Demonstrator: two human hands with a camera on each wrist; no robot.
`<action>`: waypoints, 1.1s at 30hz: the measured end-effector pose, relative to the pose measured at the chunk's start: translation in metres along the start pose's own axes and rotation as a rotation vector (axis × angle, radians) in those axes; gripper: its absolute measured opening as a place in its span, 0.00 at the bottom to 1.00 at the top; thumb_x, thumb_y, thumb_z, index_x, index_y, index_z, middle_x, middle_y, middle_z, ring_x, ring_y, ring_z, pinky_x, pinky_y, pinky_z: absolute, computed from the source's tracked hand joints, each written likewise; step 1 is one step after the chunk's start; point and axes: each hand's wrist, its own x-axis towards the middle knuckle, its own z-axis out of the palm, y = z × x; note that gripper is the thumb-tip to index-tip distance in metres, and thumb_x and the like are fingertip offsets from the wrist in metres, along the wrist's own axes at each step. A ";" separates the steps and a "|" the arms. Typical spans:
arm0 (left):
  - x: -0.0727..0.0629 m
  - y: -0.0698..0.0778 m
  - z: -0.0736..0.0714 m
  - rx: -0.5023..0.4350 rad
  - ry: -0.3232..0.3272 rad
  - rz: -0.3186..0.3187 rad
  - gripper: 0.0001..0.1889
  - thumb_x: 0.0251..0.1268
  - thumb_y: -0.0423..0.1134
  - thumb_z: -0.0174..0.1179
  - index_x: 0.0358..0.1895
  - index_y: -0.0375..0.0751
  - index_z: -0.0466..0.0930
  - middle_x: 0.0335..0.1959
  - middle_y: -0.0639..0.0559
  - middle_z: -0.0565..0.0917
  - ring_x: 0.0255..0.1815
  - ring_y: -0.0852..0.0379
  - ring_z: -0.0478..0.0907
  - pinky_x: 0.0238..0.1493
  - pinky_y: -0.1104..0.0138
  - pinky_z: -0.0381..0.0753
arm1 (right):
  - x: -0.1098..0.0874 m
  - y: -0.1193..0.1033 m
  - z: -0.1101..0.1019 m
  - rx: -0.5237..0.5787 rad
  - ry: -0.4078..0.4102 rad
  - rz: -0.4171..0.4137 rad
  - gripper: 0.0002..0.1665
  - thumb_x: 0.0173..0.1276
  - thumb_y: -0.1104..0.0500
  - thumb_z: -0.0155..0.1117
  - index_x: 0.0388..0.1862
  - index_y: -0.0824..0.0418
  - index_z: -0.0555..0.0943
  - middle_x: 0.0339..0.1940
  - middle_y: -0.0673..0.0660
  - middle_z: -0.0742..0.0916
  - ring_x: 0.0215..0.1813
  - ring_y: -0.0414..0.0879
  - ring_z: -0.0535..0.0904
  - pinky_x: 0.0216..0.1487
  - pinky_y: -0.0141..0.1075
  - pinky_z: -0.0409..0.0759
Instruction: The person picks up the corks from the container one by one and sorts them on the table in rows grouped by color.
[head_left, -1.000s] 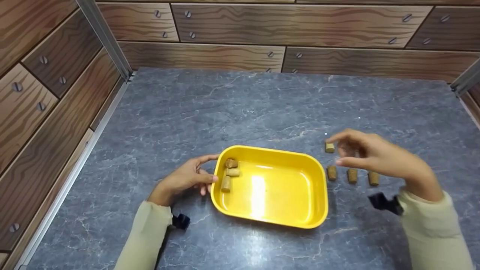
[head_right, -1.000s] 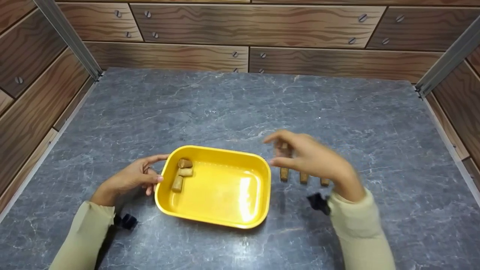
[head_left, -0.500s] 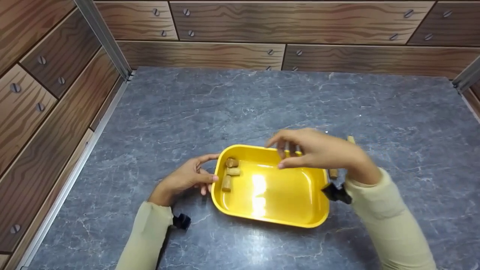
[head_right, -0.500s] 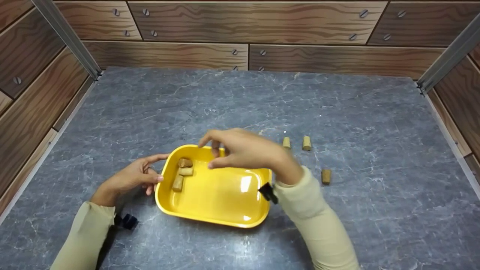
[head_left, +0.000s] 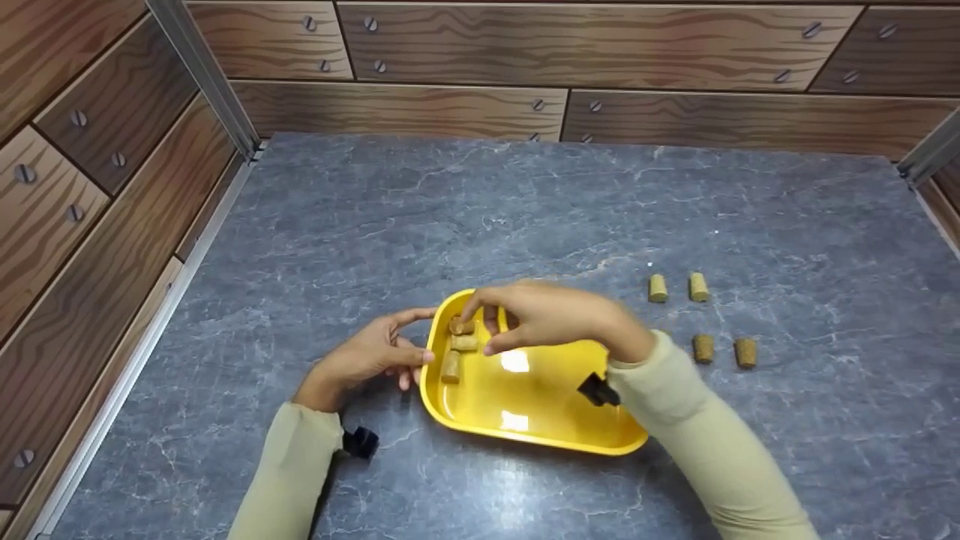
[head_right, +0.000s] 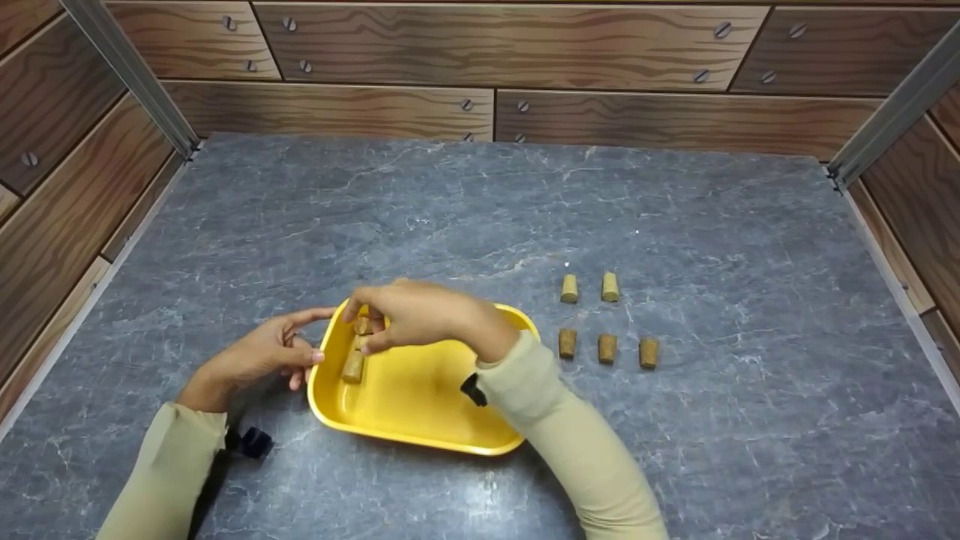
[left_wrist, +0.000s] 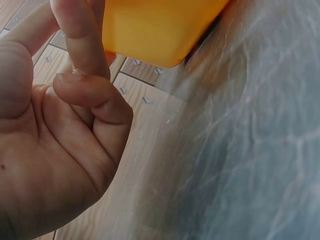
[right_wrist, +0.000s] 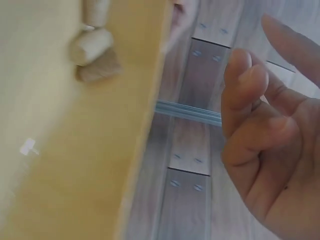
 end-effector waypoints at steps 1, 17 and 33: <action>0.000 0.000 0.000 0.005 -0.001 0.001 0.39 0.64 0.34 0.61 0.75 0.37 0.51 0.17 0.55 0.84 0.13 0.63 0.77 0.18 0.72 0.76 | 0.004 0.002 0.003 0.001 -0.007 0.007 0.23 0.66 0.54 0.65 0.59 0.57 0.75 0.37 0.53 0.84 0.33 0.41 0.77 0.35 0.30 0.77; -0.001 -0.003 -0.001 -0.009 -0.021 0.038 0.40 0.64 0.35 0.63 0.75 0.36 0.50 0.17 0.55 0.84 0.13 0.64 0.77 0.17 0.74 0.73 | 0.041 0.010 0.038 -0.196 -0.105 0.121 0.22 0.63 0.51 0.69 0.55 0.51 0.78 0.36 0.50 0.84 0.33 0.38 0.76 0.33 0.31 0.75; 0.000 -0.001 -0.001 -0.024 -0.033 0.051 0.41 0.63 0.35 0.63 0.75 0.34 0.50 0.17 0.55 0.84 0.13 0.63 0.77 0.17 0.74 0.74 | 0.048 0.015 0.052 -0.264 -0.142 0.148 0.22 0.62 0.50 0.69 0.55 0.47 0.78 0.37 0.48 0.82 0.35 0.39 0.76 0.35 0.34 0.74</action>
